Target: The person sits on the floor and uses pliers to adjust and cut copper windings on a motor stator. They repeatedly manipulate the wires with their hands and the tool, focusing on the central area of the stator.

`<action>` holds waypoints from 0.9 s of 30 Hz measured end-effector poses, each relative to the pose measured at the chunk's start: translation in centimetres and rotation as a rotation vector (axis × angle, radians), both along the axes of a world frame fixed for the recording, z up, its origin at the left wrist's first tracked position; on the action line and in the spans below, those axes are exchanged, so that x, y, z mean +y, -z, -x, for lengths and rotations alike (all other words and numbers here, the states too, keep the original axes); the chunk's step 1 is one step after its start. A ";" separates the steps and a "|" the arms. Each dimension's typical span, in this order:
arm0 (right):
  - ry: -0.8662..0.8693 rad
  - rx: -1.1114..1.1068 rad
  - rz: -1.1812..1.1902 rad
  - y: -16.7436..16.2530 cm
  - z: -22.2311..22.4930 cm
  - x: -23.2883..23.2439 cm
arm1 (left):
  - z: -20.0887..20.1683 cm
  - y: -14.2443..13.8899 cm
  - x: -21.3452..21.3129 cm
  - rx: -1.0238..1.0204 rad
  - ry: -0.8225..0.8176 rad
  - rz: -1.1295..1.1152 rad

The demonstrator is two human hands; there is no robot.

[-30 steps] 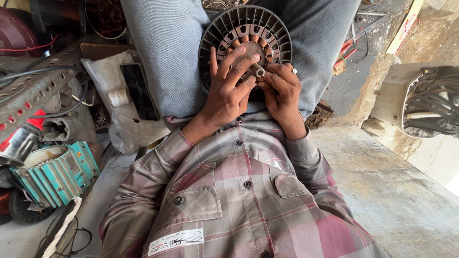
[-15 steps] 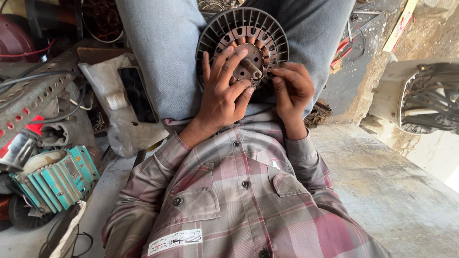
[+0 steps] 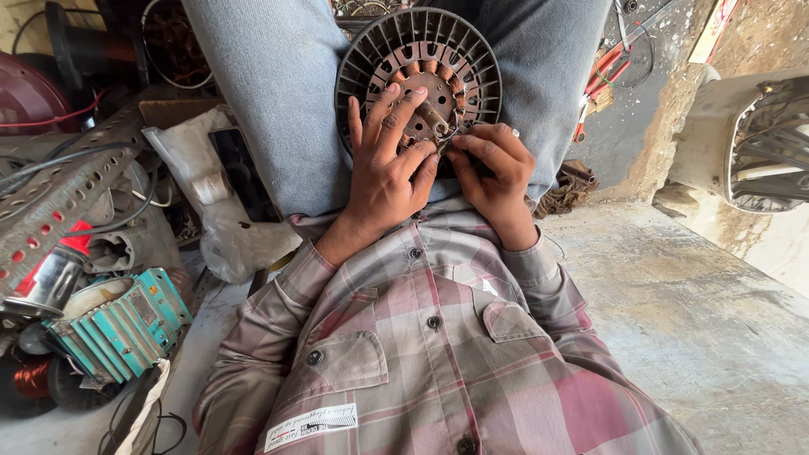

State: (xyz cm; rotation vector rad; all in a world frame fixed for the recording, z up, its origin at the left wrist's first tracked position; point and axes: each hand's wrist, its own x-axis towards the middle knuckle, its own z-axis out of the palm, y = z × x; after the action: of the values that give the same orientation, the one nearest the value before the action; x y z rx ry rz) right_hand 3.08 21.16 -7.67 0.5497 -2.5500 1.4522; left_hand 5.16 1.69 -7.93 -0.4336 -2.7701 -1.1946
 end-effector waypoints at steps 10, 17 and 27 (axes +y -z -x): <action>-0.075 0.077 -0.060 0.4 0.8 -0.1 | 0.2 0.3 0.2 0.006 0.019 -0.010; -0.104 0.146 -0.098 1.3 1.0 -0.2 | 0.3 0.8 0.2 0.018 -0.013 -0.049; -0.064 0.144 -0.101 1.4 0.9 -0.3 | 0.5 -0.2 -0.1 0.050 -0.079 -0.008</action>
State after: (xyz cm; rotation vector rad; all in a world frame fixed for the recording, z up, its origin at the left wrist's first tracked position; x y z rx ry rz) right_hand 2.16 20.86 -9.06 0.7287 -2.5246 1.2580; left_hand 4.71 1.58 -7.78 -0.3453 -2.7116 -1.1607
